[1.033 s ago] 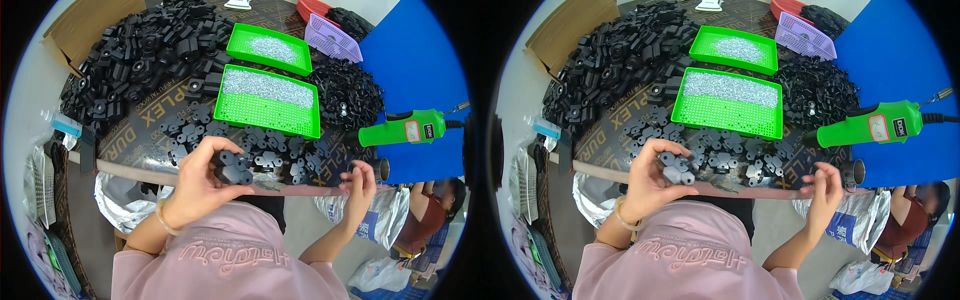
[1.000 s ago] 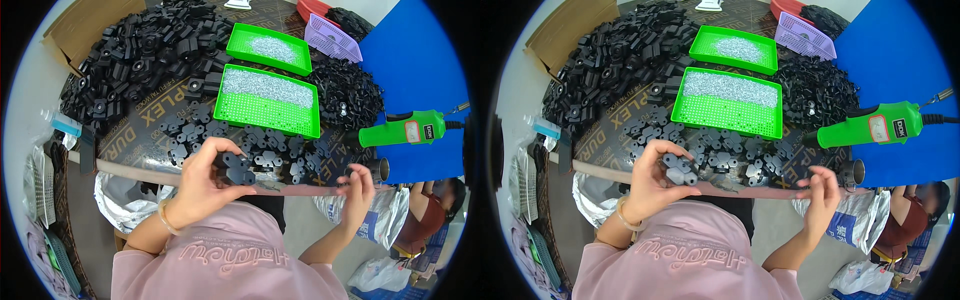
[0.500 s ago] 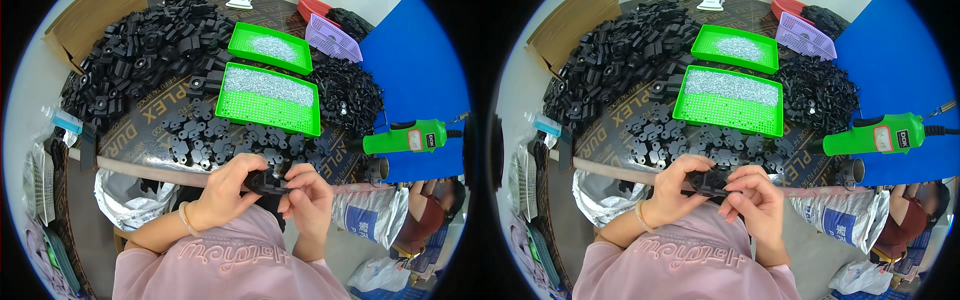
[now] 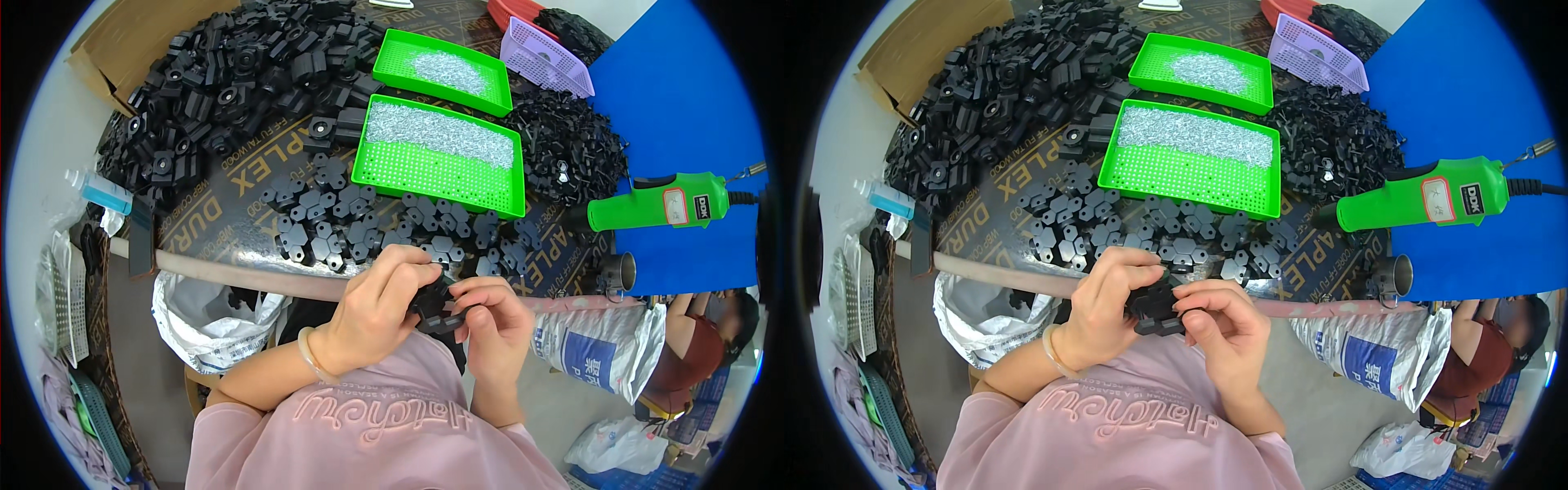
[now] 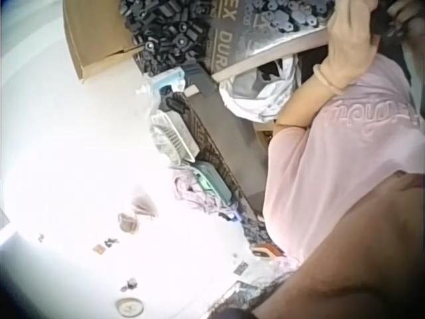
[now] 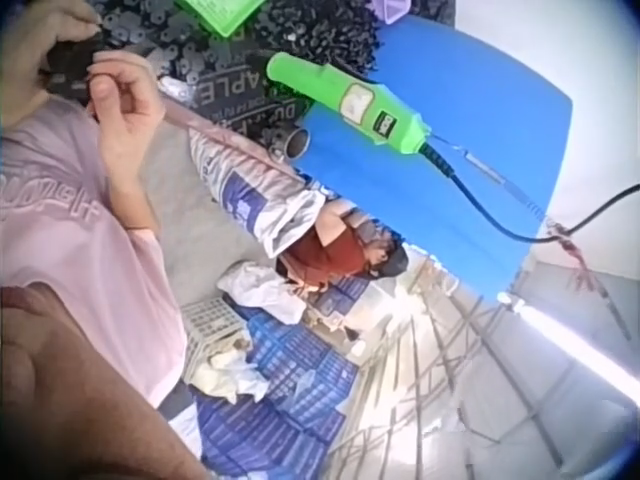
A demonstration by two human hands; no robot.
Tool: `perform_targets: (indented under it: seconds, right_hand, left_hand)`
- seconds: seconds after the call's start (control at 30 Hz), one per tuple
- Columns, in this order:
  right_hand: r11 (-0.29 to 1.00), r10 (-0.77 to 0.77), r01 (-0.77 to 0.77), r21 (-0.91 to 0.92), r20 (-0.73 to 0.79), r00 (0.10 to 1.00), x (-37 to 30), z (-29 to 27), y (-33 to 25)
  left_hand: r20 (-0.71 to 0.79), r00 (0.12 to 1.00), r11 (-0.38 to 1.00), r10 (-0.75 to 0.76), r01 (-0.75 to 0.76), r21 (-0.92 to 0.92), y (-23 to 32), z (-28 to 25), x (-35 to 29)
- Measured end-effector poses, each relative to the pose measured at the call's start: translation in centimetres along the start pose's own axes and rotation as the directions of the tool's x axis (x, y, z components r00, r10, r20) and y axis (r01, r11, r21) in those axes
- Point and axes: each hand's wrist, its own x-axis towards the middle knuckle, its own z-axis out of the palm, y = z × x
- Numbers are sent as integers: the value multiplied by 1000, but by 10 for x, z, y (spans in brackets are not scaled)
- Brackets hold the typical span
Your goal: Fastening screws into black plastic components using an electric screwdriver at a factory workbench.
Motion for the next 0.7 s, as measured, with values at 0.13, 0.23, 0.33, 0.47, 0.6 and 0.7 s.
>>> perform_targets:
  seconds: [0.13, 0.23, 0.33, 0.47, 0.6, 0.7]
  right_hand:
    - [995, -63, 61, -83, -26, 998, -1, 4, 2]
    - [967, -184, 175, -184, -31, 982, 2, 5, 4]
    - [961, -186, 176, -213, -31, 982, 1, 2, 6]
    - [998, -22, 23, -53, 8, 1000, 2, -6, 10]
    - [1000, 16, -17, 21, 38, 999, 0, -6, 11]
    - [996, 29, -29, 79, 4, 1000, 0, -3, 12]
  left_hand:
    - [-3, 1000, 998, 27, -27, 55, 3, -2, 1]
    - [-26, 999, 994, 46, -43, 101, 4, -2, -1]
    - [-20, 999, 996, 36, -34, 81, 4, -2, -1]
    - [4, 1000, 999, 11, -11, 36, 7, -4, -2]
    - [-33, 998, 997, 56, -54, 57, 7, -3, -2]
    - [-49, 997, 997, 57, -54, 59, 8, -4, -1]
